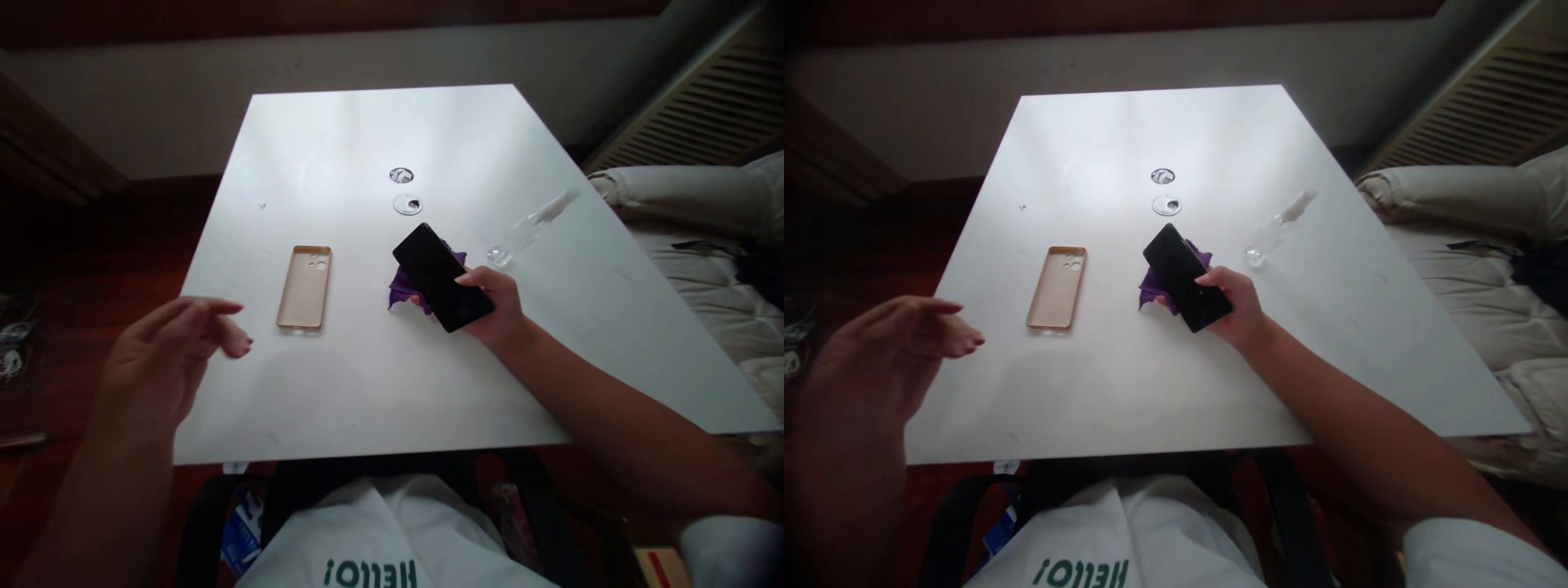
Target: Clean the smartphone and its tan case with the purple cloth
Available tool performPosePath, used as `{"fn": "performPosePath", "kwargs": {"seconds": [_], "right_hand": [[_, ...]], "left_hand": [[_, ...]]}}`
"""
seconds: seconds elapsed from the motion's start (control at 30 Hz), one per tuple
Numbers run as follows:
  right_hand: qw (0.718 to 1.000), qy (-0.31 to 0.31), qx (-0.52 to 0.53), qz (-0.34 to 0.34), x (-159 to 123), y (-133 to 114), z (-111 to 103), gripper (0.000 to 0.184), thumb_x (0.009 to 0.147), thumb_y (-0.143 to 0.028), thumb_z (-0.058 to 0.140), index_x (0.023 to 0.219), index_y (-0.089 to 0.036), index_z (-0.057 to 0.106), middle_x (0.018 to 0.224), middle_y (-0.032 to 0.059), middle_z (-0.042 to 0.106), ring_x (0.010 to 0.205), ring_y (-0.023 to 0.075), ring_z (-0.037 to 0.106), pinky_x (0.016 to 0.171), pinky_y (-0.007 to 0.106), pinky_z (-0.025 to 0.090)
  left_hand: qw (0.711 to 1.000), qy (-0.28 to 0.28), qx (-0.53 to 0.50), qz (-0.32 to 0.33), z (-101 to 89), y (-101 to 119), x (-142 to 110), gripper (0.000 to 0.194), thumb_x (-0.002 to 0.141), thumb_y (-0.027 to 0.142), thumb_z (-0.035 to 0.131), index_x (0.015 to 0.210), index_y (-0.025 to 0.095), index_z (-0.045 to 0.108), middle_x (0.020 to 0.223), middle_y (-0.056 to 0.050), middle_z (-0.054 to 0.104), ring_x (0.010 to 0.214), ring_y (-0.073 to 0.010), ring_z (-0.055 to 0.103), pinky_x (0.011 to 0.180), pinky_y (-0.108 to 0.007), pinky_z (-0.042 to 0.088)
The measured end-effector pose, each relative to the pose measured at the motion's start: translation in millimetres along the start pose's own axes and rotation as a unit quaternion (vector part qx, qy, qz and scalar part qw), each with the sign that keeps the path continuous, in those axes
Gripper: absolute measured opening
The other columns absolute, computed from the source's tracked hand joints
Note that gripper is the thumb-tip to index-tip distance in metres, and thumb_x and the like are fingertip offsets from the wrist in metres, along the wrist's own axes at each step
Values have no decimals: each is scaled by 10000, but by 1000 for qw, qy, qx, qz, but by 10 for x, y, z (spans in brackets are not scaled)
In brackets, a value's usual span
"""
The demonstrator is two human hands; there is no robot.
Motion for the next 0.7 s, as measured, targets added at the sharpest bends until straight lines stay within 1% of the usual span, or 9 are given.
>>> {"fn": "performPosePath", "kwargs": {"seconds": [0.03,0.13,0.23,0.3,0.37,0.43,0.53,0.6,0.7], "right_hand": [[1000,-5,-3,-4,-15,3,87,468,740,-273,625,1192,-164,678,1096,110,779,969,338,752,840,515,636],[999,-18,-24,-18,-68,14,398,462,763,-255,646,1213,-152,669,1121,126,775,1019,344,742,910,557,608],[998,-25,-30,-58,-83,1,692,430,788,-267,714,1204,-169,670,1124,117,775,1064,335,734,956,553,591],[996,-9,-29,-83,-46,6,807,424,773,-308,783,1169,-193,685,1060,92,785,1047,331,739,945,545,599],[993,25,-30,-115,17,14,848,450,749,-365,836,1148,-212,695,1001,66,788,1013,321,743,921,536,611],[984,70,-36,-161,75,23,837,487,731,-442,861,1131,-214,703,968,54,784,978,302,744,902,516,619],[960,144,-76,-228,101,76,769,509,723,-538,856,1088,-208,725,963,44,774,934,267,737,879,460,619],[942,186,-126,-248,84,141,710,511,733,-584,835,1057,-200,742,932,39,767,898,253,728,837,423,616],[917,231,-180,-270,22,204,605,527,832,-670,704,1037,-188,749,887,46,753,879,244,719,806,397,603]], "left_hand": [[1000,-3,23,-11,155,-30,94,237,907,423,723,998,213,785,734,-36,728,696,-167,683,747,-296,587],[994,-93,40,-51,709,-114,276,379,870,454,755,1093,147,749,967,-98,757,828,-205,709,768,-334,601],[983,-147,64,-87,1098,-194,354,588,875,518,745,1337,172,629,1199,-139,715,961,-242,717,752,-348,618],[976,-178,40,-121,1307,-272,366,626,902,557,705,1378,172,576,1227,-163,703,993,-266,723,737,-363,627],[963,-226,-14,-147,1527,-346,329,584,921,601,661,1289,149,608,1154,-170,724,967,-280,735,742,-387,634],[956,-243,-61,-153,1676,-412,273,562,894,601,702,1210,144,615,1120,-165,731,918,-283,749,743,-408,638],[946,-246,-140,-158,1806,-522,151,560,864,514,778,1252,167,572,1185,-152,716,962,-296,754,800,-453,641],[944,-220,-191,-156,1801,-595,97,533,875,447,784,1280,184,559,1233,-135,702,1054,-295,734,893,-478,626],[940,-201,-230,-151,1758,-666,44,454,891,364,772,1270,188,594,1271,-110,685,1143,-277,695,1010,-495,585]]}}
Point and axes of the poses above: each hand's wrist, its own x-axis towards the middle knuckle, its own z-axis out of the palm, y = z × x, the point moved 8 cm from there along x, towards the middle knuckle
